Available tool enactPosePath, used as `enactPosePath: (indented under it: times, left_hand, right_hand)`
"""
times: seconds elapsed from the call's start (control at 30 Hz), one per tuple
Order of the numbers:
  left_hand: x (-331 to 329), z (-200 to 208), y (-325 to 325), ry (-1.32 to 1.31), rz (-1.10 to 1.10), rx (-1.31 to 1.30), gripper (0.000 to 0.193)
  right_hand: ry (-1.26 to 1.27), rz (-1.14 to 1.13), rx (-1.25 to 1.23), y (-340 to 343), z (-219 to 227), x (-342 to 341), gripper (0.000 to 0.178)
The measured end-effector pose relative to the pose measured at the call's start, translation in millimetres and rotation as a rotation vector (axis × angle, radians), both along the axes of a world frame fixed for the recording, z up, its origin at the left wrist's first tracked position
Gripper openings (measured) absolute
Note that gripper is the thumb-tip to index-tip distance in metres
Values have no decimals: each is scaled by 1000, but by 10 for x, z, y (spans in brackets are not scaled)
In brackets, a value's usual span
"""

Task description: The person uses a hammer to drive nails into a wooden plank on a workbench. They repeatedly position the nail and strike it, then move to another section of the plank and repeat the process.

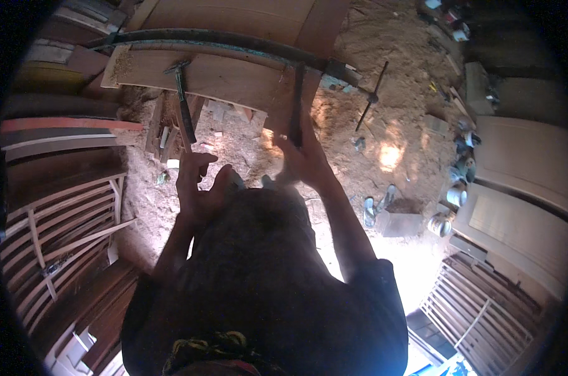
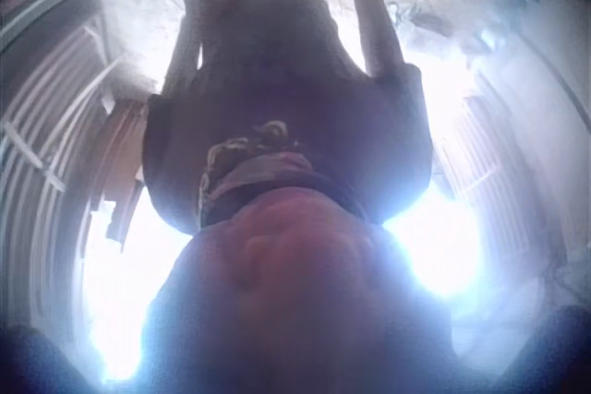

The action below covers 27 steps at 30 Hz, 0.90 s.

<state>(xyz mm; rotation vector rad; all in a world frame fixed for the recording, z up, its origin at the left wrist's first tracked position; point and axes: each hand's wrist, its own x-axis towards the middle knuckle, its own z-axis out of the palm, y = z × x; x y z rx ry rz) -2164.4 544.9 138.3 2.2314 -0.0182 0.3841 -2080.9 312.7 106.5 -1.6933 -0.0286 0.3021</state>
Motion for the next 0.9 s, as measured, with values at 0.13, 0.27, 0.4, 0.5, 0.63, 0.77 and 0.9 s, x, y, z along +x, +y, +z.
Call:
enactPosePath:
  times: [0.13,0.27,0.4,0.5,0.63,0.77,0.9]
  left_hand:
    - [-63,-159,-295,-41,303,-309,9]
    - [-106,-58,-474,114,428,-441,30]
    - [-272,-103,-568,203,486,-512,32]
    - [-359,-54,-671,241,570,-542,32]
    - [-255,-226,-840,282,527,-600,32]
    - [-390,-177,-901,288,539,-600,31]
    - [-541,-326,-841,267,590,-775,29]
  right_hand:
    - [-268,67,-426,-695,-543,-369,56]
    - [-239,186,-433,-1079,-797,-206,54]
    - [-129,302,-592,-1343,-815,-214,51]
    - [-211,313,-504,-1521,-874,-293,48]
    - [-258,202,-340,-969,-1024,385,43]
    - [-171,316,-509,-1352,-914,25,40]
    - [-221,251,-331,-1252,-985,157,39]
